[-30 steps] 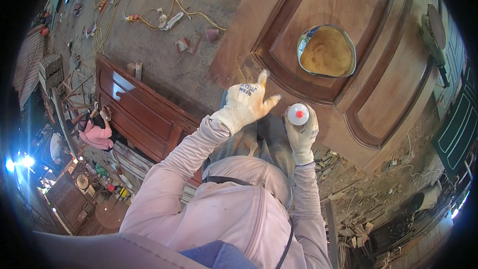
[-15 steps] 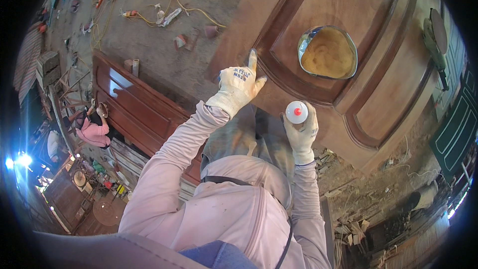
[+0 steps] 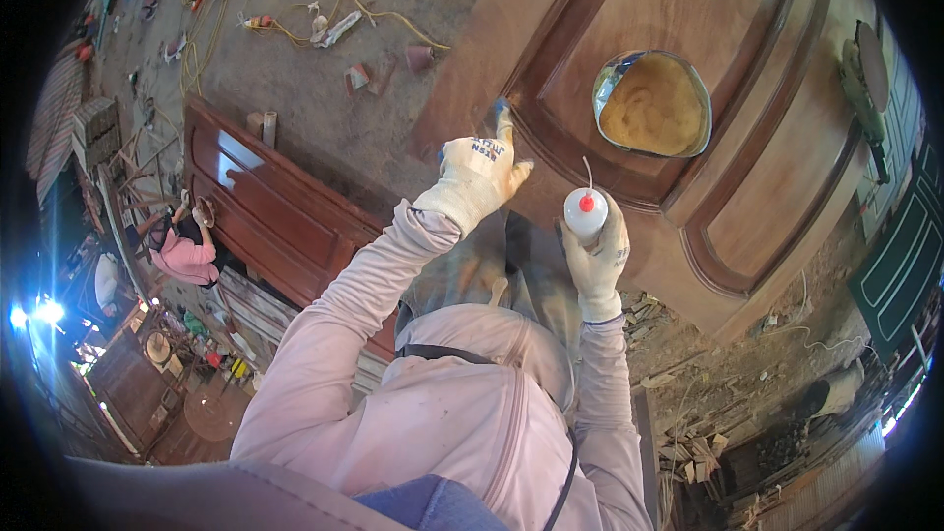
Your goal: The person sands a wooden door with an angle grinder, then applies a liquid finish with a cloth. The person moves between doors, sands curved panels, and wipes the surface with a finish from a small container.
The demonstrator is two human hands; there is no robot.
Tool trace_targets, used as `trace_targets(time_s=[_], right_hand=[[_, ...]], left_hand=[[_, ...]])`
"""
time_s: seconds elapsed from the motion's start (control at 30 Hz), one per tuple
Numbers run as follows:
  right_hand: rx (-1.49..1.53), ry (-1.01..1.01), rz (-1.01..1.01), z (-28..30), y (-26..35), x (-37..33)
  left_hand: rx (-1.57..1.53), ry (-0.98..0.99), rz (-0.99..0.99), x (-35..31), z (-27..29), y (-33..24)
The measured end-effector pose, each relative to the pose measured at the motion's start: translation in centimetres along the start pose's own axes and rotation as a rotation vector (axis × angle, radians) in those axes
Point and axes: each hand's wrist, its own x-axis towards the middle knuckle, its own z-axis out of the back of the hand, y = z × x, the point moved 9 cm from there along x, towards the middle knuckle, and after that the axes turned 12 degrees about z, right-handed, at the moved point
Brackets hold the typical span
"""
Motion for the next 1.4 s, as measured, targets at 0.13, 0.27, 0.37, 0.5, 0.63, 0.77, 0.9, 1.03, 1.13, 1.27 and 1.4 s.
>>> trace_targets(time_s=[0.13,0.27,0.37,0.5,0.63,0.77,0.9,1.03,1.13,1.27,1.4], right_hand=[[0.034,-0.012,-0.022,-0.2,-0.1,0.2],[0.018,0.015,0.0,-0.1,0.6,0.5],[0.049,0.001,-0.024,0.2,0.4,0.4],[0.017,0.002,-0.027,0.6,-0.2,0.2],[0.038,0.006,-0.04,0.7,-0.5,0.0],[0.029,0.009,-0.029,0.6,-0.3,0.2],[0.124,-0.014,-0.08,0.1,-0.9,0.1],[0.112,-0.063,-0.022,-0.1,0.3,1.0],[-0.006,0.115,-0.024,-1.3,0.5,1.9],[-0.174,0.192,0.071,-2.1,0.9,2.8],[-0.134,0.198,0.064,-2.8,1.6,3.5]], left_hand=[[-0.109,0.014,-0.106,-1.7,0.7,-0.7],[-0.137,-0.098,0.036,-0.5,1.3,0.6],[-0.068,-0.134,0.055,0.3,1.5,1.6],[-0.007,-0.169,-0.019,0.5,2.0,1.8],[0.004,-0.229,-0.129,1.6,2.0,2.2],[0.032,-0.204,-0.195,1.7,1.9,1.9],[-0.028,-0.173,-0.348,-0.4,-0.8,-0.3],[-0.336,-0.096,-0.61,-4.0,-3.8,-2.1],[-0.626,-0.454,-0.519,-3.8,-2.5,0.8],[-0.697,-0.879,-0.28,-2.6,0.0,7.4],[-0.917,-0.998,-0.038,0.2,-1.0,12.6]])
